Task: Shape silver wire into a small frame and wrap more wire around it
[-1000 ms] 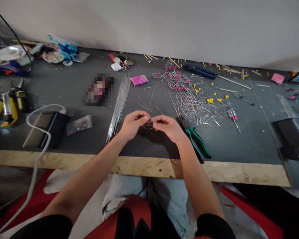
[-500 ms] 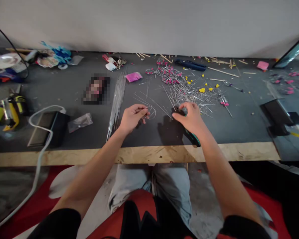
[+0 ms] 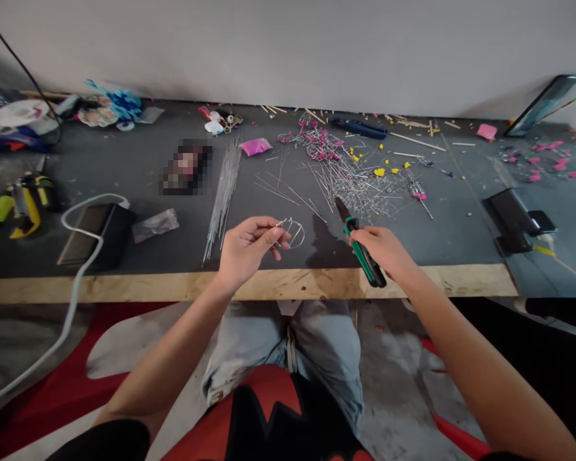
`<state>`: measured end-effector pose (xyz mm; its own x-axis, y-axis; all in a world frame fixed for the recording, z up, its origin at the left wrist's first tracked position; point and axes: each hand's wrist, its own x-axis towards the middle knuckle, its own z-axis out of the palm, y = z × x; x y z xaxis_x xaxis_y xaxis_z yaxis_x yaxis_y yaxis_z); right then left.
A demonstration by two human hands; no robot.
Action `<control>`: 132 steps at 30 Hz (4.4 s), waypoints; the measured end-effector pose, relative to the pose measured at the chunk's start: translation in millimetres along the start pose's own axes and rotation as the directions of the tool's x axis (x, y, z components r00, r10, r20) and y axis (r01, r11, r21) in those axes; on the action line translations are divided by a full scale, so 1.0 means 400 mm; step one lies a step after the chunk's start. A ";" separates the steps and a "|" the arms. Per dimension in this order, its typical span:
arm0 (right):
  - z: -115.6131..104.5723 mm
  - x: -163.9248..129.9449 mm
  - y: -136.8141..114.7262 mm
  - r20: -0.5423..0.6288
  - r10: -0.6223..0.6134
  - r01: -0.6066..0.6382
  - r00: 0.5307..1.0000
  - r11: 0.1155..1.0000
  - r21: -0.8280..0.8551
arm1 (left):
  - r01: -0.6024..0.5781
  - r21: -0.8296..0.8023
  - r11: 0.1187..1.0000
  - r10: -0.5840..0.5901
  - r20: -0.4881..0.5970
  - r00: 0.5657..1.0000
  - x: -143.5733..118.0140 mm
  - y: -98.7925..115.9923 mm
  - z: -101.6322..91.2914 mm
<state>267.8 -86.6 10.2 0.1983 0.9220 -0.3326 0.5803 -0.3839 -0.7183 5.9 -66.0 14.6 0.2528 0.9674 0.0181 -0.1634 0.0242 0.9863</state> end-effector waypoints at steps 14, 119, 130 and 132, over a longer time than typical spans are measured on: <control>0.018 -0.301 -0.110 0.384 -0.154 0.039 0.910 0.956 0.289 | -0.228 0.493 0.840 0.228 0.060 0.972 -0.072 0.043 -0.020; 0.238 0.078 -0.088 0.109 -0.585 0.590 0.804 0.761 -0.269 | -0.230 0.767 0.600 0.072 0.234 0.969 0.102 -0.138 -0.105; 0.244 0.079 -0.087 0.106 -0.582 0.587 0.806 0.765 -0.265 | -0.219 0.756 0.617 0.089 0.209 0.974 0.101 -0.136 -0.105; 0.242 0.076 -0.092 0.103 -0.558 0.565 0.823 0.790 -0.236 | -0.195 0.737 0.647 0.077 0.191 0.979 0.102 -0.132 -0.107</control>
<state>175.9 -49.6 -32.8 -0.2417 0.9682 0.0641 0.7574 0.2295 -0.6113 -16.1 -17.1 -44.0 0.4169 0.9003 0.1252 0.5483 -0.3589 0.7553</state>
